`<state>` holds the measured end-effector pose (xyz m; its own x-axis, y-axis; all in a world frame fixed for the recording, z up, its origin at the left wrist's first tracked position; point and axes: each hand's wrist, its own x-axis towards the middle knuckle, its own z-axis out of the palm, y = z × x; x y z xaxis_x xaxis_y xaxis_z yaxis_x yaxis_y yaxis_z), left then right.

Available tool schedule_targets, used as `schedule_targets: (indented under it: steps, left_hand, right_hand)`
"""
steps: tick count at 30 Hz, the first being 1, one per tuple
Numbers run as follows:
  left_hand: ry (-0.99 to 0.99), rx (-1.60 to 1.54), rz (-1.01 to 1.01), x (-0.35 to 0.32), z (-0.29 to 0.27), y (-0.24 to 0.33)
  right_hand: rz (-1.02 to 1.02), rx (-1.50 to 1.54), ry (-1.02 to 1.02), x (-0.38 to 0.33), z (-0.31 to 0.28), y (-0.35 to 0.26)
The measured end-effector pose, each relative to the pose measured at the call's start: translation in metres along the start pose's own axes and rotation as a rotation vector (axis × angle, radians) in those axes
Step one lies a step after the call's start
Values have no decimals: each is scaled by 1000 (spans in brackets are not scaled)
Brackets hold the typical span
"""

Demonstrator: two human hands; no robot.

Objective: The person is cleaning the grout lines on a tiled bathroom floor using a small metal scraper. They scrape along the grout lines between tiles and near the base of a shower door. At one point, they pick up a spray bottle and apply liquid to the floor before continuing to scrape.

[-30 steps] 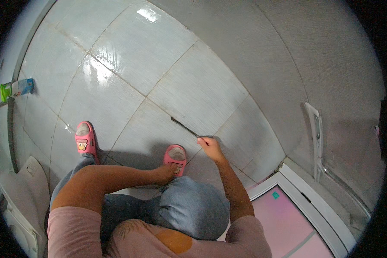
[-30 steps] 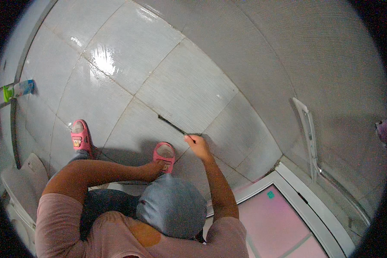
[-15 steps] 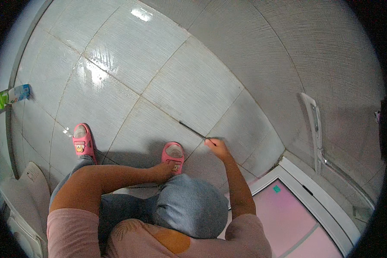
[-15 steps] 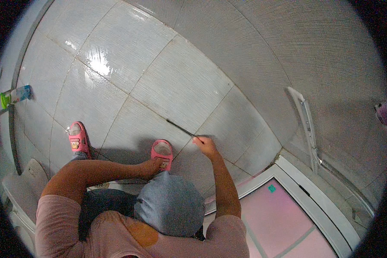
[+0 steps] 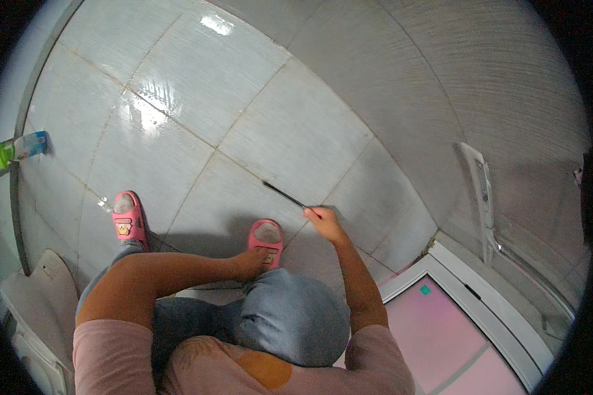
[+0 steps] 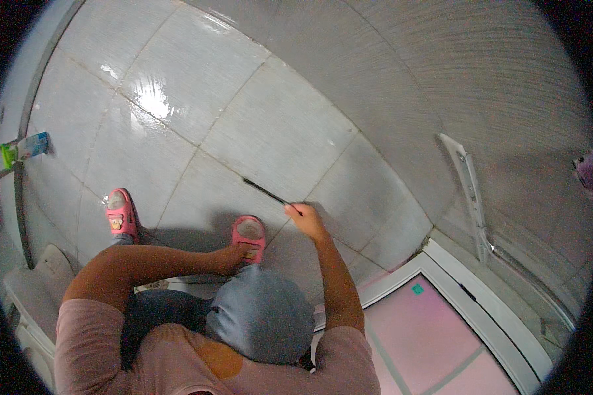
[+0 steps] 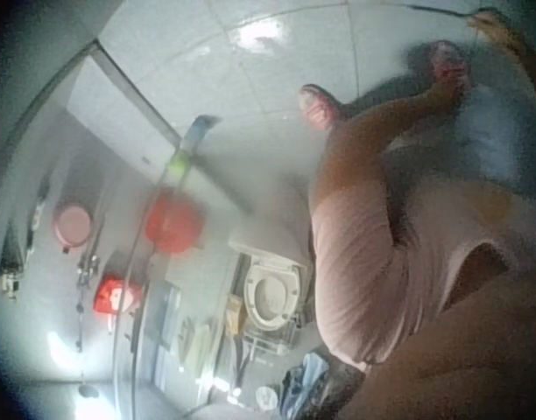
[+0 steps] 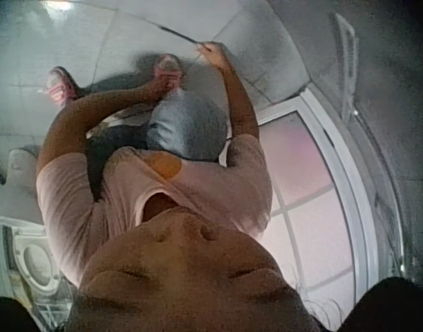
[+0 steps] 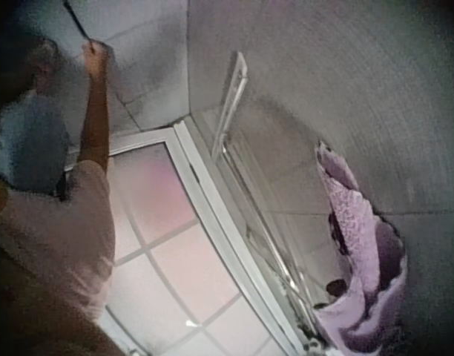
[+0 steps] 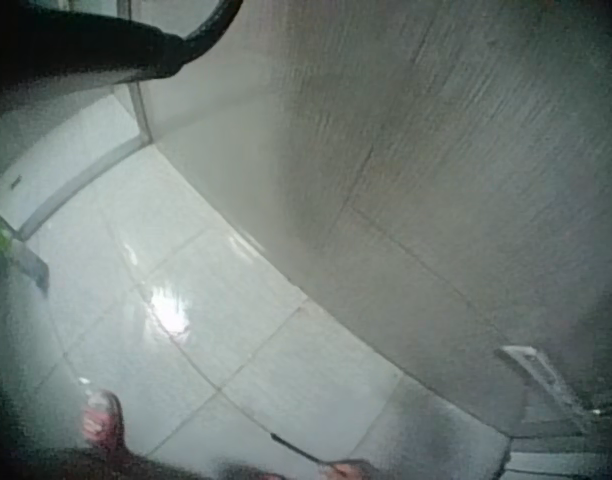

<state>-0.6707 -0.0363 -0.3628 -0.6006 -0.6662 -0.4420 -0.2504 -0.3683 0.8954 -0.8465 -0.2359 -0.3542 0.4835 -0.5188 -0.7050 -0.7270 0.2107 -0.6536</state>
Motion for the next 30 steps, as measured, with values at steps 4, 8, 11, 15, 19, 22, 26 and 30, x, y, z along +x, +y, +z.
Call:
schedule_targets:
  steps: [4,8,11,15,19,22,26,30]
  left_hand:
    - [10,-5,-124,-6,-14,25]
    - [37,166,71,-5,-13,20]
    - [-44,583,448,5,-14,-2]
    - [-112,121,261,-8,-49,36]
    - [-174,52,-266,-29,-47,22]
    - [-235,172,-192,-39,-57,13]
    - [-29,113,1,-50,-65,20]
    - [-68,-57,-193,-44,-59,31]
  right_hand:
    - [93,-131,8,-43,-26,60]
    - [170,-39,54,-21,2,9]
    - [-37,-161,66,28,32,-60]
    - [-180,-140,196,72,16,-92]
    - [-236,-174,452,127,-26,-118]
    - [-236,-336,526,153,-34,-129]
    - [-362,-436,452,155,-25,-121]
    - [-276,-483,559,168,-47,-128]
